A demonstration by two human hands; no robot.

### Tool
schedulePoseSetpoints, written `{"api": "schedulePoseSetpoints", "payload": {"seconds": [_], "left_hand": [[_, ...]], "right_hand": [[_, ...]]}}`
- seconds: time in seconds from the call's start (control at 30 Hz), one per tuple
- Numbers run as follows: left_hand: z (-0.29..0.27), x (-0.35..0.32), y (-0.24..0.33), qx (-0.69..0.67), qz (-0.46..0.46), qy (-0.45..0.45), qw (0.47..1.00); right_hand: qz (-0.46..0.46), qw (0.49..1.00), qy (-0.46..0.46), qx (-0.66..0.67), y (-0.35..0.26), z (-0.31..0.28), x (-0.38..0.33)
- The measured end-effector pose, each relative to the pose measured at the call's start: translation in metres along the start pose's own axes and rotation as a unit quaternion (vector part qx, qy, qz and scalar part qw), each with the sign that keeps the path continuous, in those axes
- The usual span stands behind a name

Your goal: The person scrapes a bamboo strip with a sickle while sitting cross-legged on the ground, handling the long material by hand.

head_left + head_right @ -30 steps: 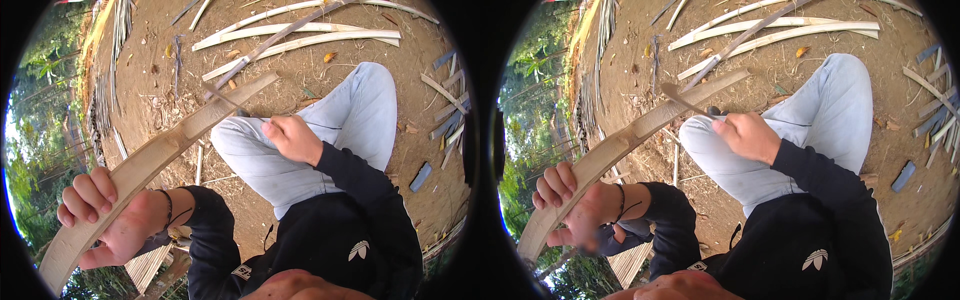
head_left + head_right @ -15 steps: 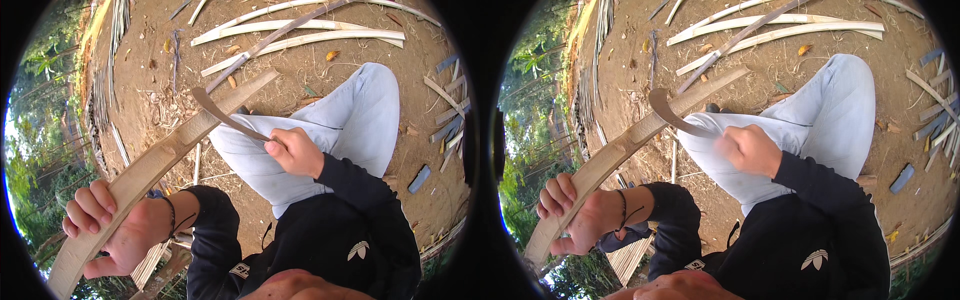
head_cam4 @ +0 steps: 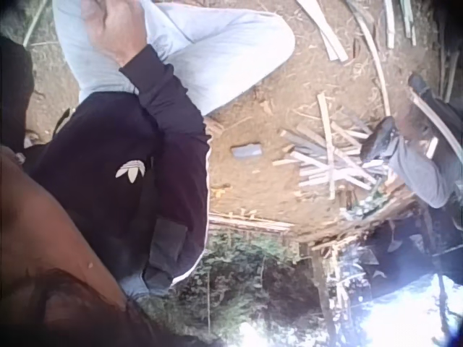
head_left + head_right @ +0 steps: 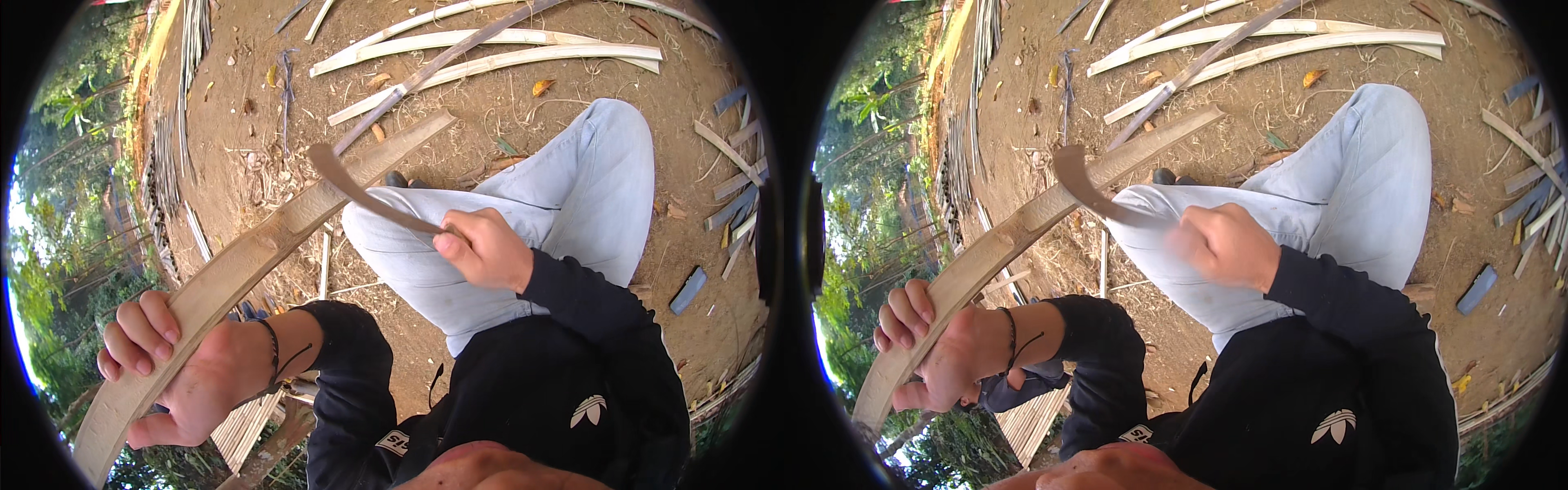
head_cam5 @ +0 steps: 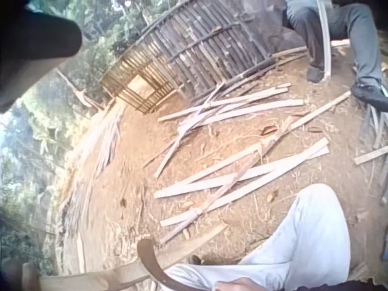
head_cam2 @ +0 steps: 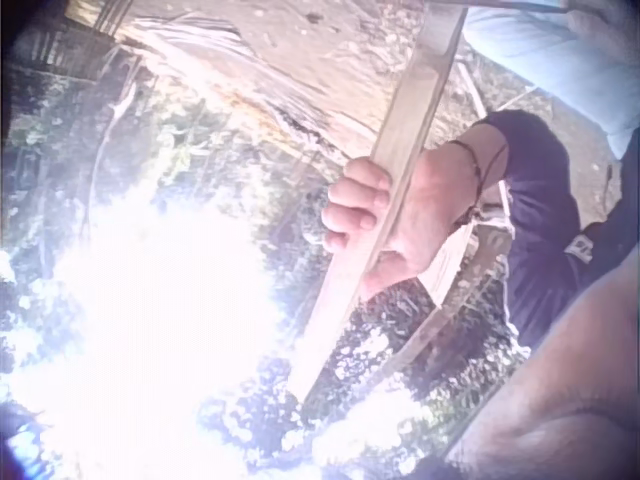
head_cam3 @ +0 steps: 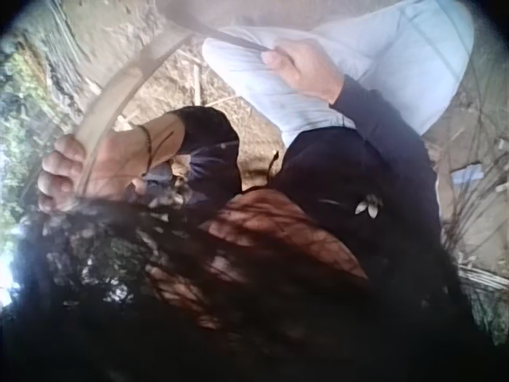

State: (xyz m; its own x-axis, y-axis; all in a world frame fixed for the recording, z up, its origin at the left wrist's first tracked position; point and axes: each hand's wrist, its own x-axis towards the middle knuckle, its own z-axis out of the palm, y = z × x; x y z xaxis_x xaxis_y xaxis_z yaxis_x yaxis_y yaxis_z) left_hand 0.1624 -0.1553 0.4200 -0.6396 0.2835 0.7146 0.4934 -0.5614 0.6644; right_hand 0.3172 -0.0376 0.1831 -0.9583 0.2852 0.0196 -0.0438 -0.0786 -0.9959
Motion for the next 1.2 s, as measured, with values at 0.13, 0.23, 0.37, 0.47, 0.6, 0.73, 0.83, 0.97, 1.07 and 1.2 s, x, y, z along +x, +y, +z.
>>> {"api": "schedulePoseSetpoints", "payload": {"seconds": [0.13,0.23,0.37,0.47,0.6,0.73,0.83,0.97,1.07,1.2], "left_hand": [[0.0,-0.001,-0.002,-0.01,0.003,-0.005,1.0],[0.003,0.002,-0.002,-0.002,0.018,-0.006,1.0],[-0.006,-0.003,0.001,0.0,0.005,0.002,1.0],[-0.001,-0.001,0.005,0.001,0.006,-0.002,1.0],[-0.009,0.001,-0.003,-0.014,0.014,-0.008,1.0],[-0.002,0.002,-0.001,-0.021,0.003,-0.013,1.0],[-0.019,-0.003,0.005,-0.004,-0.015,-0.007,1.0],[-0.01,0.002,0.002,-0.004,0.001,-0.003,1.0],[-0.012,0.005,-0.003,-0.015,0.013,-0.009,1.0],[-0.006,0.002,0.0,-0.004,0.007,0.001,1.0]], "right_hand": [[-0.032,0.999,-0.005,0.007,-0.004,0.0,-0.001],[-0.021,0.998,0.014,-0.054,0.012,-0.006,0.007],[-0.063,0.998,0.028,-0.003,0.001,0.011,-0.001],[0.018,0.999,0.036,-0.012,0.023,0.005,0.004],[-0.101,0.993,0.034,0.04,-0.021,0.008,0.001],[0.0,0.995,0.061,-0.076,0.024,0.005,0.002],[-0.091,0.994,0.037,-0.041,-0.017,0.014,-0.005],[0.065,0.996,0.042,-0.05,0.019,0.002,0.015],[-0.025,0.999,0.033,-0.03,-0.007,0.002,0.014],[0.031,0.997,0.057,-0.051,0.031,0.005,0.015]]}}
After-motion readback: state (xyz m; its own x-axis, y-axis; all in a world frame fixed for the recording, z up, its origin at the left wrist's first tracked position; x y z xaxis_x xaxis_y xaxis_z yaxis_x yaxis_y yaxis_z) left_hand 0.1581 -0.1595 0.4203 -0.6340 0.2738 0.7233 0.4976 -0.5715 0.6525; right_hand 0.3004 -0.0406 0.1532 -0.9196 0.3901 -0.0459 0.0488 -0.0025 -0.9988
